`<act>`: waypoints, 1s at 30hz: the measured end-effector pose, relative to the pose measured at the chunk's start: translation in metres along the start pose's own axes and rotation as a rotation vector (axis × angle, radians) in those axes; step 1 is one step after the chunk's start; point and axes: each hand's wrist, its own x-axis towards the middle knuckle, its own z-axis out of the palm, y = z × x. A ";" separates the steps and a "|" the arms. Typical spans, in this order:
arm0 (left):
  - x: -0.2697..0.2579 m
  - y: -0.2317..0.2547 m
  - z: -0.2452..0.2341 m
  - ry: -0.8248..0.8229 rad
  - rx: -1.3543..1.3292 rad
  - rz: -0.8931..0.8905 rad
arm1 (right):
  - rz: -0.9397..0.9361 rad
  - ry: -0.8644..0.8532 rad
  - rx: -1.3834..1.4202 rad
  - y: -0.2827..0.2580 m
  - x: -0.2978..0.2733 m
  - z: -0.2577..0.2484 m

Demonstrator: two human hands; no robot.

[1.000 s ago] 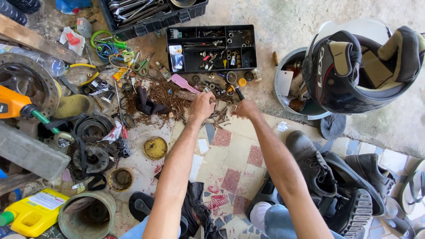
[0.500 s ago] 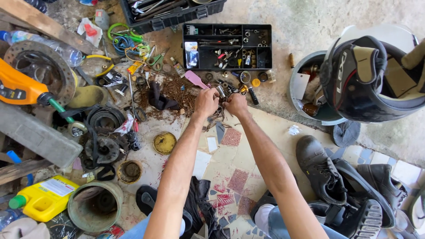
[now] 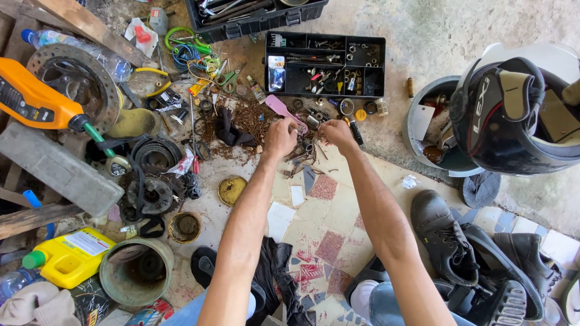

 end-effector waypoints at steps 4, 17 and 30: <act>0.004 0.012 -0.009 0.043 -0.055 0.024 | -0.077 -0.098 0.223 -0.025 -0.011 -0.011; 0.013 0.062 -0.080 -0.062 -0.668 0.050 | -0.370 -0.292 0.603 -0.129 -0.100 -0.030; -0.034 0.060 -0.162 -0.255 -0.898 0.128 | -0.643 -0.178 0.358 -0.152 -0.115 0.017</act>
